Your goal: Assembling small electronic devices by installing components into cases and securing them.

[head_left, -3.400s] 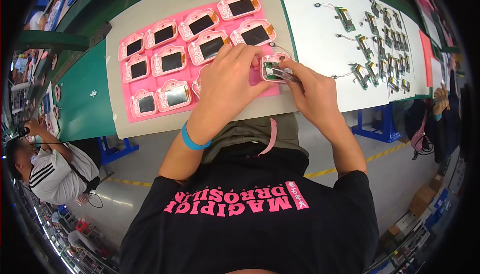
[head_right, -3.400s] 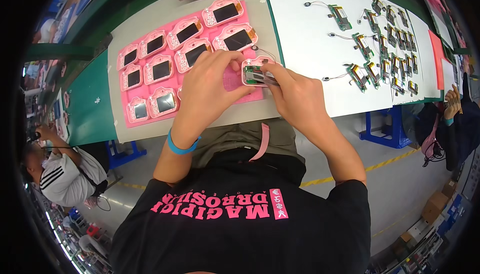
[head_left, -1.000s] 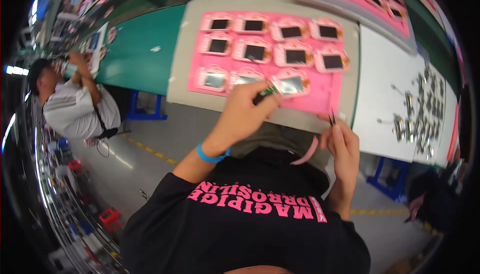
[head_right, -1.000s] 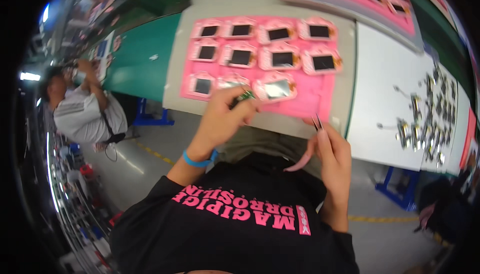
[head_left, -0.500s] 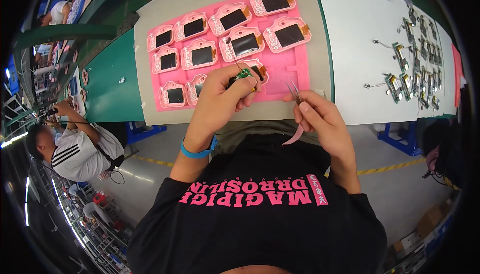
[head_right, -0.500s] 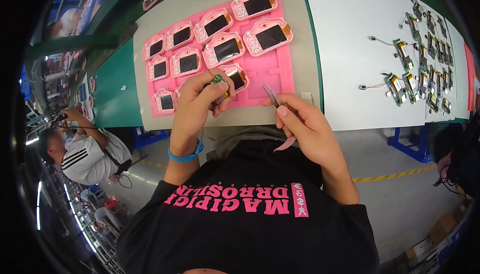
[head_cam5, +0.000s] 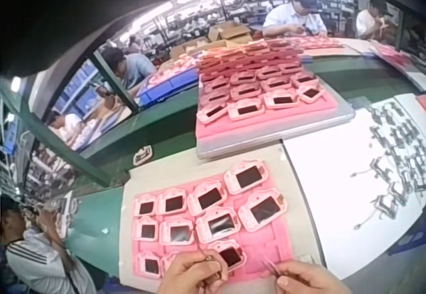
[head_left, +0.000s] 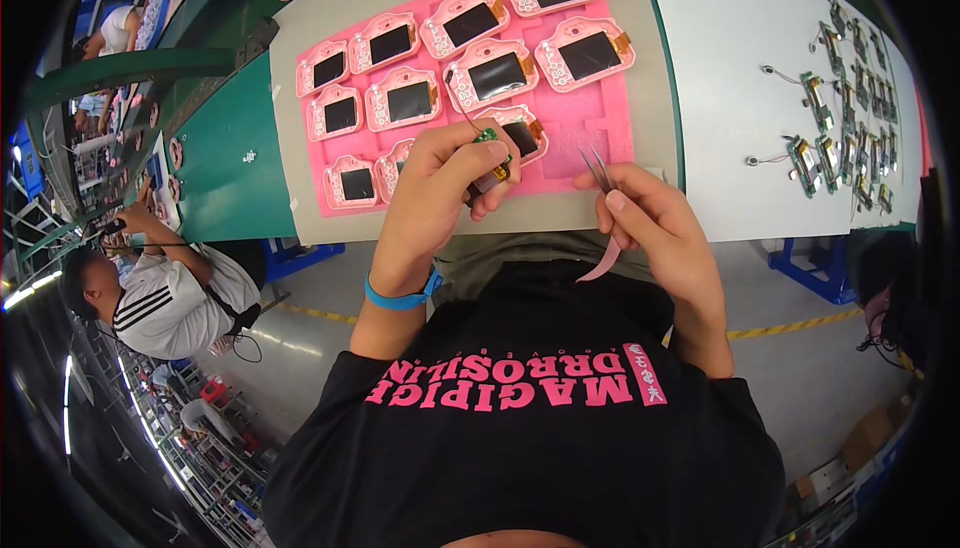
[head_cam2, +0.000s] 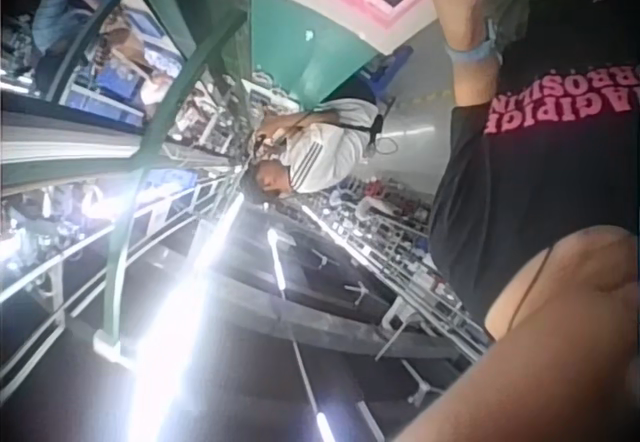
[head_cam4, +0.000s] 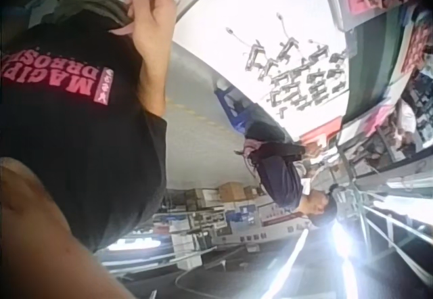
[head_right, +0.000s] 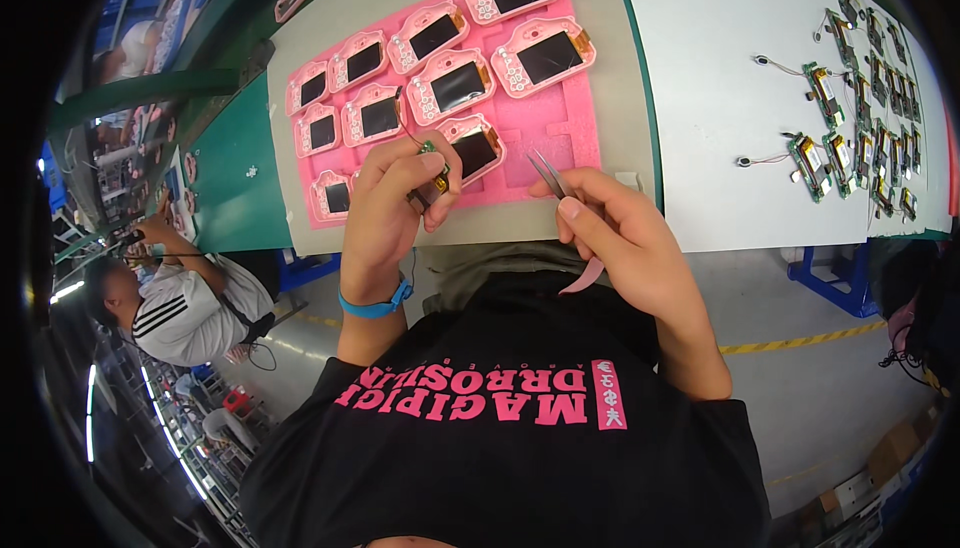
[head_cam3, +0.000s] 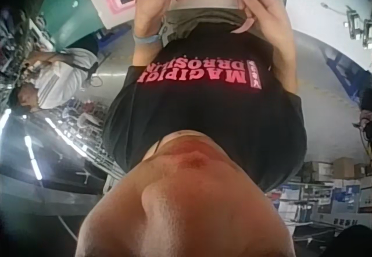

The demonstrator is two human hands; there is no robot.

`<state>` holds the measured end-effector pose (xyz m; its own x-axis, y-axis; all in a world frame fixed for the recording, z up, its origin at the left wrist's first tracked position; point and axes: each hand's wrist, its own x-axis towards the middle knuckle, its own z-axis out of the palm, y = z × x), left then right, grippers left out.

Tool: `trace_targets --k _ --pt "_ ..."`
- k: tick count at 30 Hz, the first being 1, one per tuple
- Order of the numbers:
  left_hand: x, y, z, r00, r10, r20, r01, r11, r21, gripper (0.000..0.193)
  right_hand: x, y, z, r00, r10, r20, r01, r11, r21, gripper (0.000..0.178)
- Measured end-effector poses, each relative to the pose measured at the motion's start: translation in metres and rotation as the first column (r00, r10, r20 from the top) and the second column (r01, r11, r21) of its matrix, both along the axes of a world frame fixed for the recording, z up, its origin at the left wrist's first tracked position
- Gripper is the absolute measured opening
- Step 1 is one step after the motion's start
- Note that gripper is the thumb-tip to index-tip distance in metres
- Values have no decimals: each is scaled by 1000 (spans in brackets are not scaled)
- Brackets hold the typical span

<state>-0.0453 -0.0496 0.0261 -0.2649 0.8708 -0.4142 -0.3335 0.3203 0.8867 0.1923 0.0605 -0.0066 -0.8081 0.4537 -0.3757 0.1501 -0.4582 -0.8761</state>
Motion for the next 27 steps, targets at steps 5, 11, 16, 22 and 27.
trace_targets --k 5,11,16,22,27 --pt "2 0 0 1000 -1 9 1 1000 17 20 0 0 0 1000 2 0 -2 1000 2 33" --pt "1 -2 -2 1000 -7 10 6 1000 21 20 0 0 -2 1000 -1 -3 1 1000 7 33" --pt "1 -3 -2 1000 -6 -19 6 1000 -11 21 0 0 -2 1000 -14 -2 14 1000 -10 30" --pt "3 -3 -3 1000 -22 -20 22 1000 -5 21 1 2 -3 1000 0 -10 0 1000 -13 30" --pt "3 -4 -1 998 -10 -66 8 999 -34 19 1 -1 -3 1000 -20 2 20 1000 -2 31"
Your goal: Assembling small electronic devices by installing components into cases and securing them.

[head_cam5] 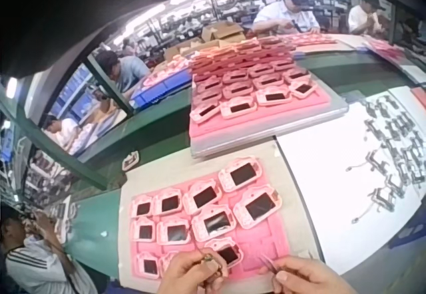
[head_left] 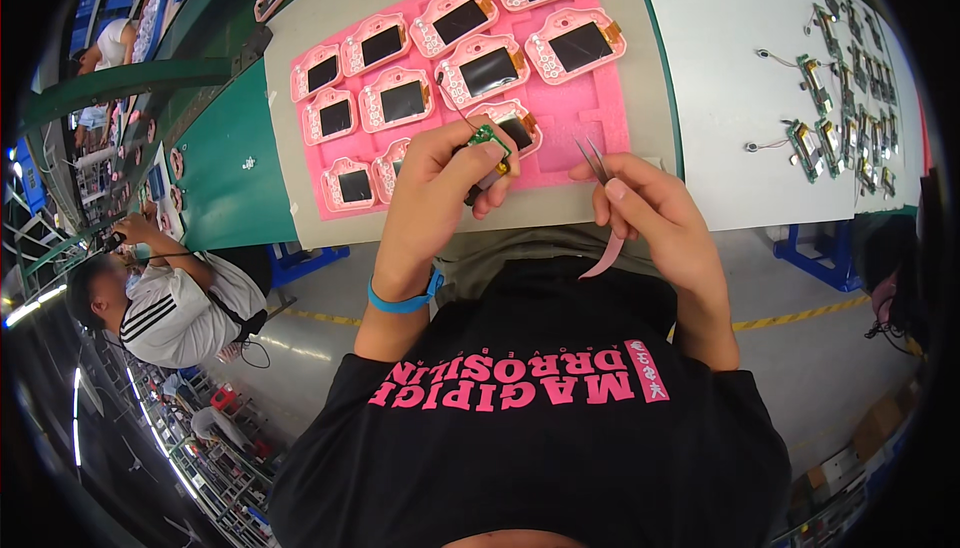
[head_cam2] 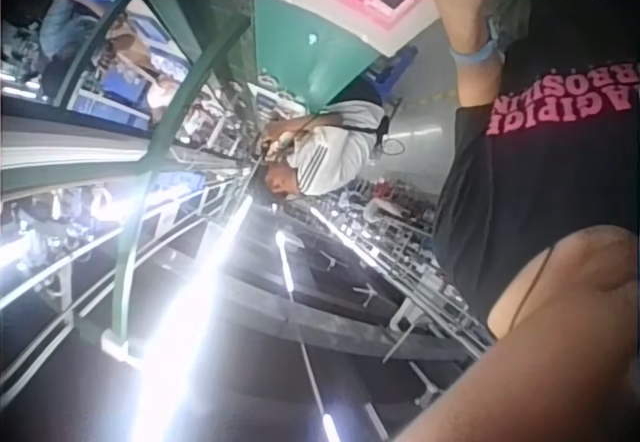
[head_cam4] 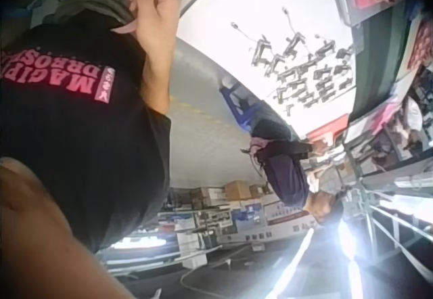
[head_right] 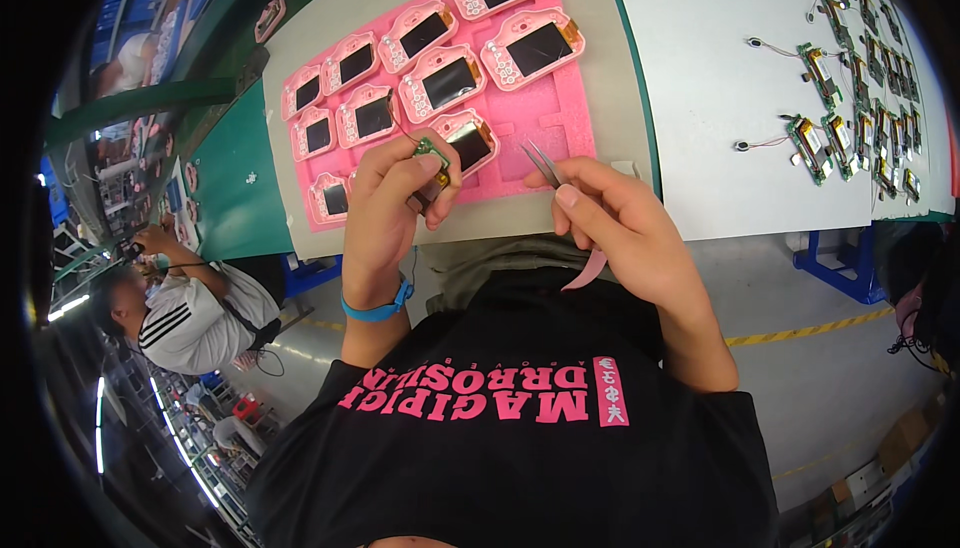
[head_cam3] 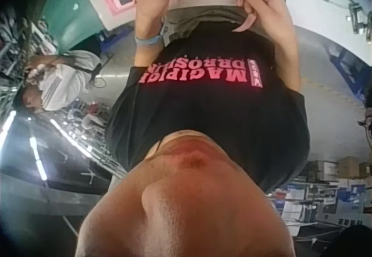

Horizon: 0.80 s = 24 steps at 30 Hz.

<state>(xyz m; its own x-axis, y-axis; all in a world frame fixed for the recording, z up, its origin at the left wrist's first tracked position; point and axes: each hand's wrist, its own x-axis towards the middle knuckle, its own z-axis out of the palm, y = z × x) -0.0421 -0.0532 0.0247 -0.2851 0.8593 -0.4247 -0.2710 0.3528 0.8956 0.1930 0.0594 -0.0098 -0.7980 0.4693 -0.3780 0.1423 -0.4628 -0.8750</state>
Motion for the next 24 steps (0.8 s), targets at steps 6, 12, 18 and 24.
trace_targets --k 6,12,18,24 --pt "18 25 6 656 -2 -755 -48 998 -45 22 -3 -1 3 999 10 -37 -14 992 -122 24" --pt "13 29 -9 625 2 -781 -34 999 -25 24 -17 -5 12 996 88 22 -81 972 -222 21" --pt "5 21 -18 797 121 -591 -91 993 81 21 -31 -7 9 992 128 -6 -124 945 -302 20" --pt "3 18 -18 831 117 -543 -82 993 89 20 -40 -9 6 989 151 -2 -145 941 -306 20"
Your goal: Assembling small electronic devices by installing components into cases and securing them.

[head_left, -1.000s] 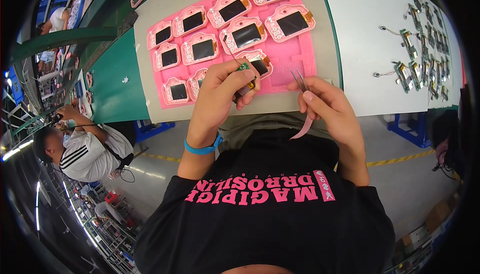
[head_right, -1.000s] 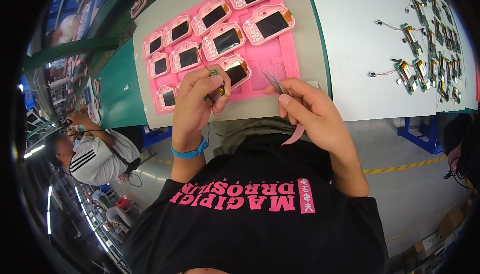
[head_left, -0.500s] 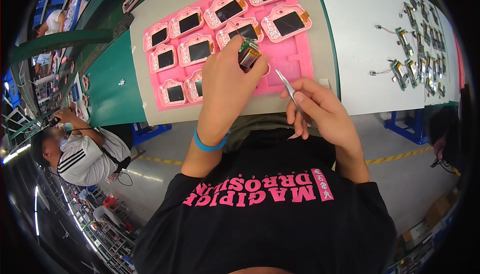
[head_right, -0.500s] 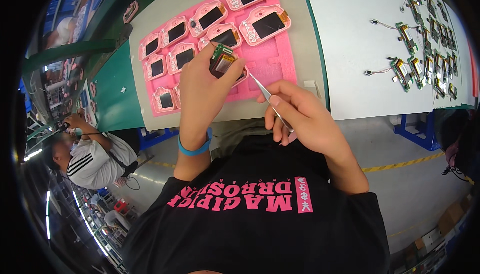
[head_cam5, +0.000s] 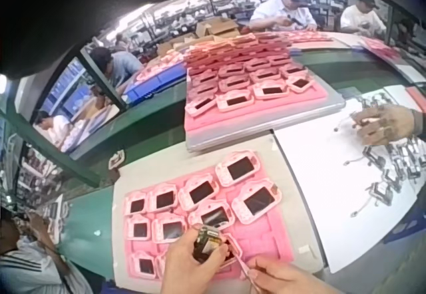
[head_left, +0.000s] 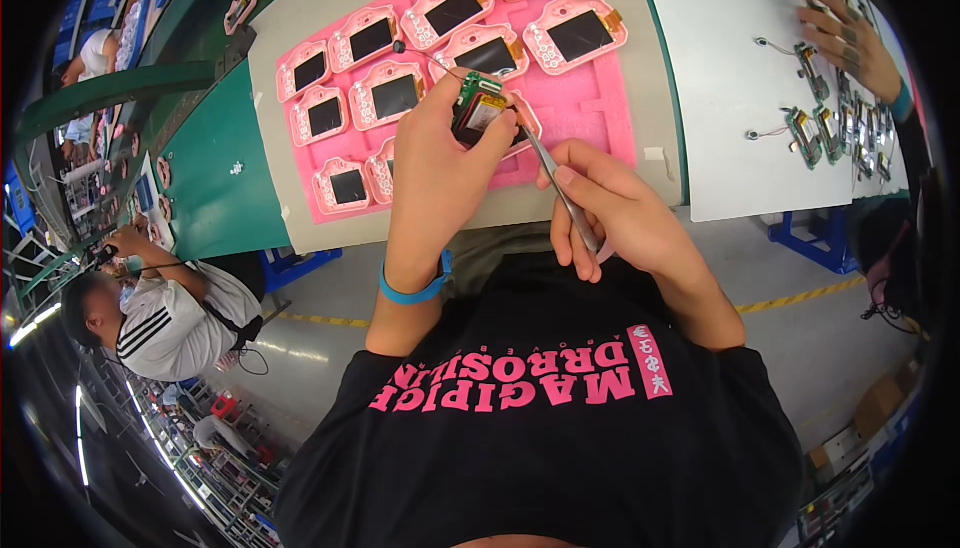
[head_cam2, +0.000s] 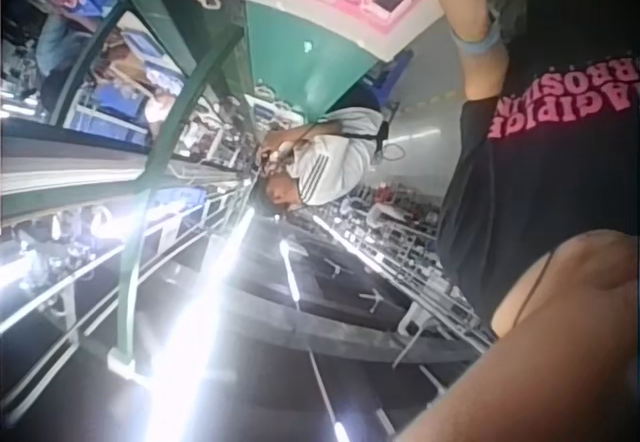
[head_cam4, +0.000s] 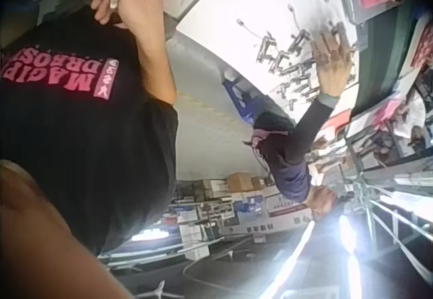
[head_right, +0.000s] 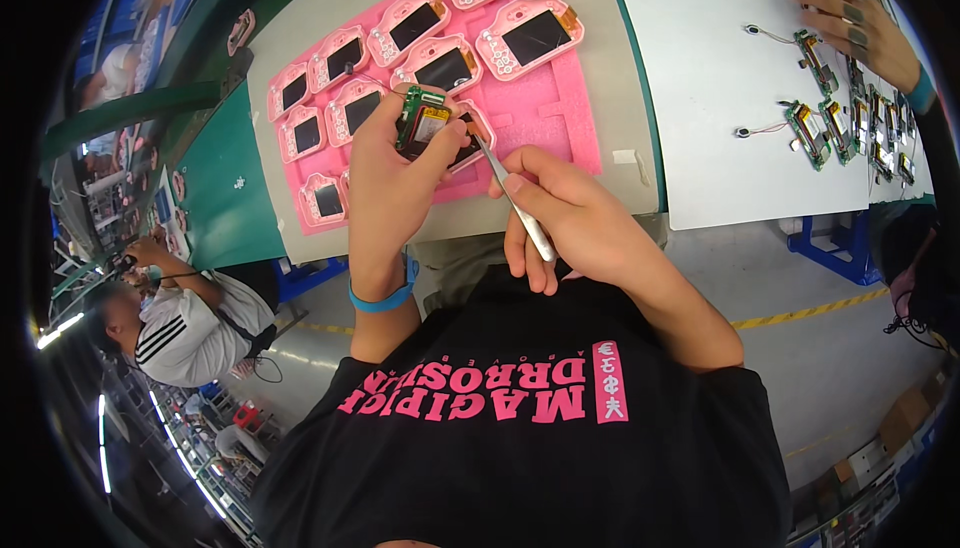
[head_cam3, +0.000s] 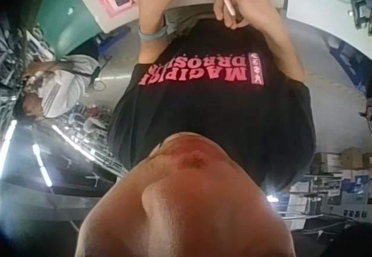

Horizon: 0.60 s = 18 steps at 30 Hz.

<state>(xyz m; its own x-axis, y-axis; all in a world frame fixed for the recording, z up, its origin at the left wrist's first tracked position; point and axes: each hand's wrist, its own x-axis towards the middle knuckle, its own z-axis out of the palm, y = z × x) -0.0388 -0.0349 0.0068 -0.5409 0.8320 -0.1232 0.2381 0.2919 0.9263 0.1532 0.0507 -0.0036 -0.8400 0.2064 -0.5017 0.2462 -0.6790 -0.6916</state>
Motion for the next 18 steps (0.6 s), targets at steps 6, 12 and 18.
trace_targets --k 6,12,18 --pt "0 -1 2 1000 -9 -12 9 1000 -19 21 -6 -5 -6 999 -45 -11 45 999 -26 19" --pt "-2 -2 0 999 -51 -13 51 999 -2 21 -4 -10 -7 998 -60 -33 60 998 -10 18" --pt "-8 -21 19 993 -112 37 115 989 -91 22 2 -18 -4 995 -82 -55 85 995 53 16"
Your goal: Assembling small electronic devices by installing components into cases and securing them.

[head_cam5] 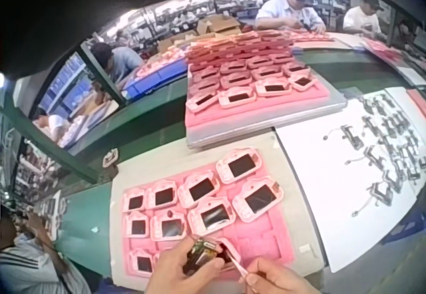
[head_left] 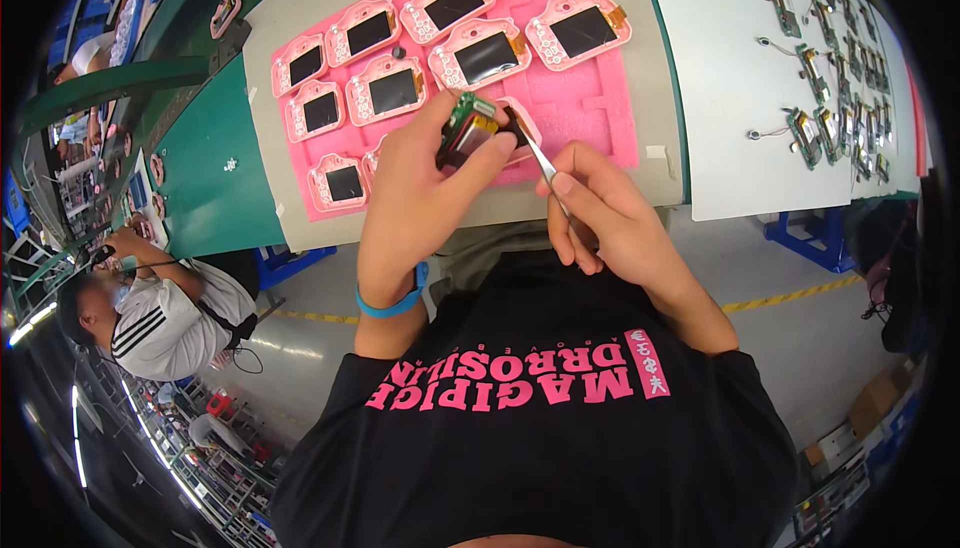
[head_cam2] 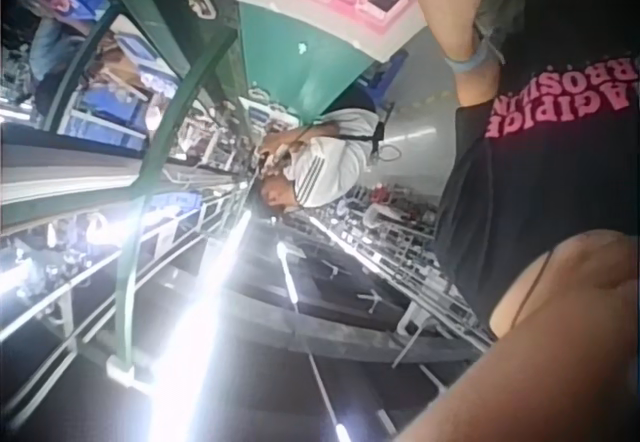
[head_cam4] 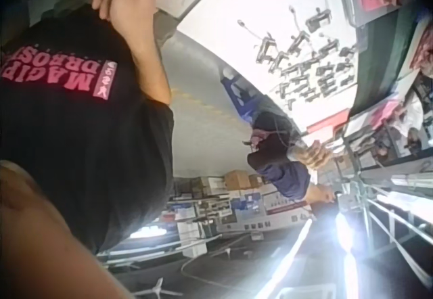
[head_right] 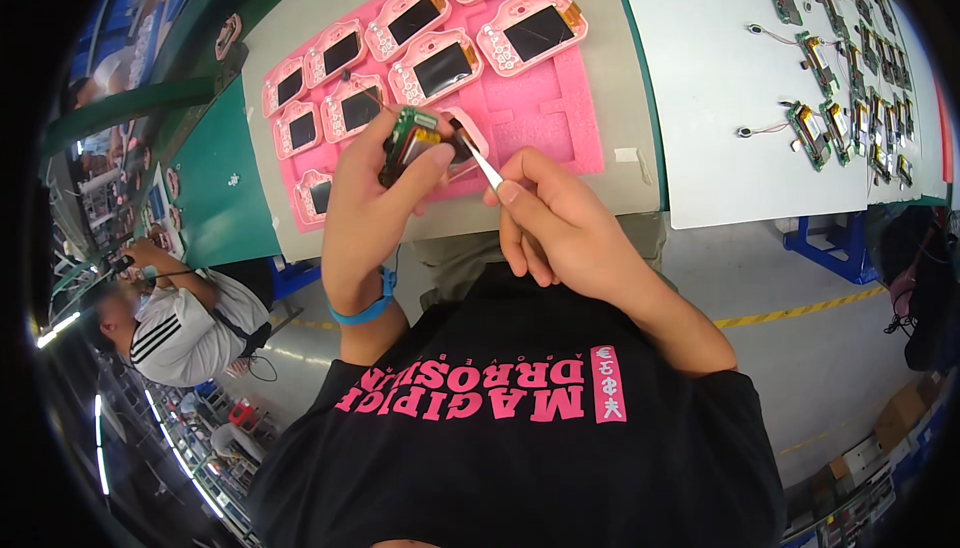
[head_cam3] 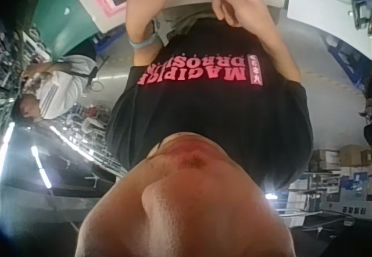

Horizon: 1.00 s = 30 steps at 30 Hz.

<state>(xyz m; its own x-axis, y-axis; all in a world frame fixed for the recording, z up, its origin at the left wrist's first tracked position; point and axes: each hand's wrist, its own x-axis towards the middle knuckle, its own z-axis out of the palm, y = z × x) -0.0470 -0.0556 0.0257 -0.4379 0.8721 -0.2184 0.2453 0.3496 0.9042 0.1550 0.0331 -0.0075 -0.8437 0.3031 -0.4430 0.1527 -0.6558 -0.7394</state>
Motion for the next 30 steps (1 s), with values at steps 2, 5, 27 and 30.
trace_targets --k 2,5,27,30 --pt "-6 -9 5 987 -66 145 74 996 -49 23 2 -5 2 1000 -2 -6 3 991 130 14" --pt "-7 -13 5 966 -88 245 110 991 -77 24 1 -10 3 1000 4 25 -11 961 278 11" --pt "-7 -13 3 913 -122 389 170 981 -90 34 4 -9 7 983 -53 176 -101 643 759 8" --pt "-6 -13 4 915 -114 387 162 983 -92 34 5 -9 8 981 -60 184 -108 620 777 8"
